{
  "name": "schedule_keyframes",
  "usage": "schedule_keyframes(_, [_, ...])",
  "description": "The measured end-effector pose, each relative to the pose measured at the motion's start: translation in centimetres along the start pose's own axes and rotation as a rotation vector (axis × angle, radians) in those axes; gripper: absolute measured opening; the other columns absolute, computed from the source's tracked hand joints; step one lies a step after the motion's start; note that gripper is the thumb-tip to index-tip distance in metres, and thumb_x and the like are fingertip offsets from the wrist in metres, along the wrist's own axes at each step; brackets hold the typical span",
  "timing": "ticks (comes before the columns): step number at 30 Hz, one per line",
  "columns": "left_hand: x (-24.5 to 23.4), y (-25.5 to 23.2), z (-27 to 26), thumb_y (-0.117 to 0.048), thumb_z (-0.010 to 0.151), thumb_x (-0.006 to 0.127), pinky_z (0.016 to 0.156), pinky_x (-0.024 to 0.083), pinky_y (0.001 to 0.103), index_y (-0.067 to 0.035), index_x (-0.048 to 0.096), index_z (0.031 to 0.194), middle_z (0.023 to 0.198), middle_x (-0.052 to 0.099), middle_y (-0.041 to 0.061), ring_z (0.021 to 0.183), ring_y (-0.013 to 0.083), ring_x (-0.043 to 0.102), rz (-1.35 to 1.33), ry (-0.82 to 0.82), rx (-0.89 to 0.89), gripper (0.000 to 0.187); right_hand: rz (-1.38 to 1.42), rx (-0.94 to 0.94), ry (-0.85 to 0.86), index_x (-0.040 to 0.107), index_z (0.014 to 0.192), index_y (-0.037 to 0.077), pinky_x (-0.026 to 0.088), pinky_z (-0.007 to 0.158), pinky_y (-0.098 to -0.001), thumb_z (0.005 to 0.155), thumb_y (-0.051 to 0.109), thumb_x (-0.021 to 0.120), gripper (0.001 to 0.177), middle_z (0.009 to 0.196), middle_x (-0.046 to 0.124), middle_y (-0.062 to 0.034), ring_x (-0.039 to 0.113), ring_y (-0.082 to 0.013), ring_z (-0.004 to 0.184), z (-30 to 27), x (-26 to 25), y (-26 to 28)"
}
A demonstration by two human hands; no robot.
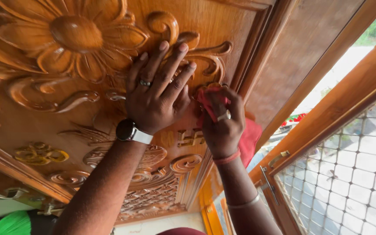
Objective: The person wipes a carved wooden door with a red cloth, focusing on the floral relief and surrounding panels. The hands move methodically across the surface, cleaning the carved details and flat areas.
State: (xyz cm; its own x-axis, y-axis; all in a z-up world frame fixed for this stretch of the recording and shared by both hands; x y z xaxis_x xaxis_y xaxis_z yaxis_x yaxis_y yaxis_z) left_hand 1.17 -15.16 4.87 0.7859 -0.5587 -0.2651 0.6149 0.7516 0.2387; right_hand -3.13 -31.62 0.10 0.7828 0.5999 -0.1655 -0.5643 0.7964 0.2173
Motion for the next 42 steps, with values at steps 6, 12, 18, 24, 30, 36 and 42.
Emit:
schedule_keyframes(6, [0.2,0.2,-0.1,-0.02,0.109,0.062,0.127,0.026,0.046,-0.018,0.067,0.145,0.158,0.054,0.006,0.15,0.0259,0.044,-0.032,-0.014,0.011,0.036,-0.069,-0.045,0.038,0.073,0.117,0.007,0.058,0.091,-0.0391,0.073,-0.007,0.077,0.046,0.121,0.064,-0.0138,0.068,-0.0327,0.11,0.3,0.0,0.5])
schedule_keyframes(12, [0.2,0.4,-0.2,-0.019,0.108,0.062,0.127,0.025,0.045,-0.017,0.067,0.143,0.159,0.054,0.006,0.151,0.0261,0.044,-0.059,0.013,0.001,0.036,0.012,-0.006,-0.009,0.074,0.115,0.008,0.059,0.093,-0.0386,0.073,-0.007,0.076,0.045,0.119,0.065,-0.0105,0.069,-0.0281,0.108,1.1,0.6,0.9])
schedule_keyframes(18, [0.1,0.5,-0.1,-0.019,0.107,0.062,0.126,0.025,0.045,-0.016,0.067,0.144,0.158,0.055,0.007,0.151,0.0269,0.044,-0.084,0.003,0.014,0.037,-0.047,-0.059,0.055,0.074,0.109,0.008,0.058,0.087,-0.038,0.07,-0.007,0.08,0.042,0.117,0.067,-0.0102,0.067,-0.0274,0.104,0.0,1.1,1.5])
schedule_keyframes(24, [0.1,0.5,-0.2,-0.017,0.109,0.062,0.128,0.025,0.045,-0.016,0.066,0.144,0.159,0.054,0.006,0.152,0.0263,0.043,-0.086,-0.006,0.022,0.035,-0.038,0.038,-0.028,0.075,0.111,0.011,0.06,0.093,-0.0345,0.071,-0.014,0.07,0.048,0.118,0.069,-0.0034,0.069,-0.0267,0.11,1.1,-0.1,-0.1])
schedule_keyframes(30, [-0.2,0.5,-0.1,-0.017,0.103,0.06,0.126,0.025,0.046,-0.015,0.067,0.144,0.158,0.054,0.007,0.151,0.027,0.043,-0.102,0.009,0.016,0.041,-0.057,-0.051,-0.005,0.074,0.112,0.009,0.059,0.096,-0.0373,0.072,-0.005,0.08,0.043,0.12,0.063,-0.0085,0.068,-0.0281,0.112,2.1,1.1,1.8])
schedule_keyframes(36, [-0.1,0.6,-0.2,-0.015,0.101,0.058,0.127,0.026,0.045,-0.015,0.067,0.145,0.158,0.054,0.007,0.151,0.0266,0.043,-0.097,0.014,0.015,0.044,-0.162,-0.031,0.0,0.076,0.112,0.01,0.06,0.089,-0.0345,0.078,-0.006,0.08,0.037,0.121,0.064,-0.0098,0.069,-0.0244,0.105,3.1,-0.3,1.2])
schedule_keyframes(42, [0.0,0.6,-0.2,-0.014,0.1,0.057,0.127,0.026,0.044,-0.016,0.067,0.144,0.158,0.054,0.005,0.151,0.0245,0.043,-0.076,0.004,0.01,0.046,-0.112,0.023,0.022,0.076,0.111,0.011,0.062,0.086,-0.033,0.081,-0.005,0.079,0.034,0.121,0.064,-0.0076,0.07,-0.0223,0.105,3.9,-0.5,1.5])
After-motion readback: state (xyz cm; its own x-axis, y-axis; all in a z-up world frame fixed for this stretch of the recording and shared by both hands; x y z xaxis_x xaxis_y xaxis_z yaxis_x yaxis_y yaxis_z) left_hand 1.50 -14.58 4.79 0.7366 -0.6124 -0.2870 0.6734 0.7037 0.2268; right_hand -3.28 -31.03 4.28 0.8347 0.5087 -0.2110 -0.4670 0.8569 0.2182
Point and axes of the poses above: each hand's wrist, its own z-axis towards the middle knuckle, its own x-axis out of the palm, y = z × x, the point moved 4 cm from there along z, towards the middle knuckle
